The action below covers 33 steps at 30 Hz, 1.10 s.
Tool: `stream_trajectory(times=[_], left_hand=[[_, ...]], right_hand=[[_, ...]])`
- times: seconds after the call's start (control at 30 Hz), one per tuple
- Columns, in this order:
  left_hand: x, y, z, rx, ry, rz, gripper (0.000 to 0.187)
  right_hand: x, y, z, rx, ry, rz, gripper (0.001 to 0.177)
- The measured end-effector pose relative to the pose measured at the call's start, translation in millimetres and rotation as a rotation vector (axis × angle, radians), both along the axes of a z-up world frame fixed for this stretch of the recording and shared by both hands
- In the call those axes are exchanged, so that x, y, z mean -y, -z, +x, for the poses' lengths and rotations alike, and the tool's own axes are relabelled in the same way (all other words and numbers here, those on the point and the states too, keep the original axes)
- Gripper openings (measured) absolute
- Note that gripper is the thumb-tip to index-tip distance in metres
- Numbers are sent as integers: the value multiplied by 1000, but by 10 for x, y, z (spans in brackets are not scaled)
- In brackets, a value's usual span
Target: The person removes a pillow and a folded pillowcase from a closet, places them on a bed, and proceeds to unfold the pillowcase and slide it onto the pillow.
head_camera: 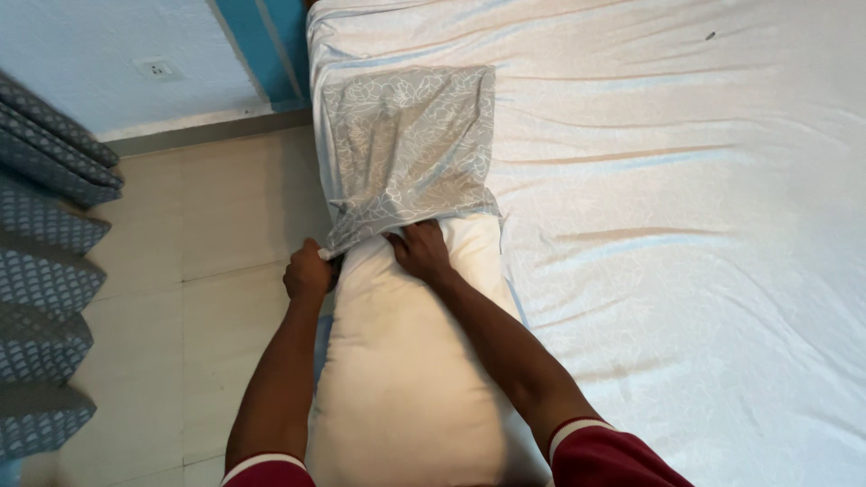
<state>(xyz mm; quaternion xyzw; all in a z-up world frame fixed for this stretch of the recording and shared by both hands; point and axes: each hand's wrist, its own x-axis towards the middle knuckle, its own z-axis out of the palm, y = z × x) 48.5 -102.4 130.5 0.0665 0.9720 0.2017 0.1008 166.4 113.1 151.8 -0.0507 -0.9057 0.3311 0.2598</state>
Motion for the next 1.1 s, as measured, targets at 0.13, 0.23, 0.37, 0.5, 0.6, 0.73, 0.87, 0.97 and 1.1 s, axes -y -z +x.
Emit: stream_trajectory(times=[0.13,0.23,0.37,0.5,0.6,0.73,0.87,0.97,1.1], left_hand=[[-1,245,97,-50,176,-91,27],[105,417,154,-45,282,-113,31],[323,582,306,17,439,-10,46],[498,737,418,27,466,15,49],[503,762,427,37,457,53,53],[434,549,454,126,447,89,51],[441,477,553,186,444,111,47],[518,611,741,185,460,42,44],[541,782,880,142,467,-48,41]], right_hand=[[-27,39,25,-148,-10,76,38],[-13,43,37,-161,-13,95,38],[-1,38,60,-208,-16,78,37],[22,60,36,-176,-14,101,40],[10,82,11,-161,-3,107,40],[-32,130,-4,-178,2,101,38],[-60,237,-49,-166,7,102,36],[-79,315,-112,71,-36,101,27],[-77,334,-130,17,-93,138,30]])
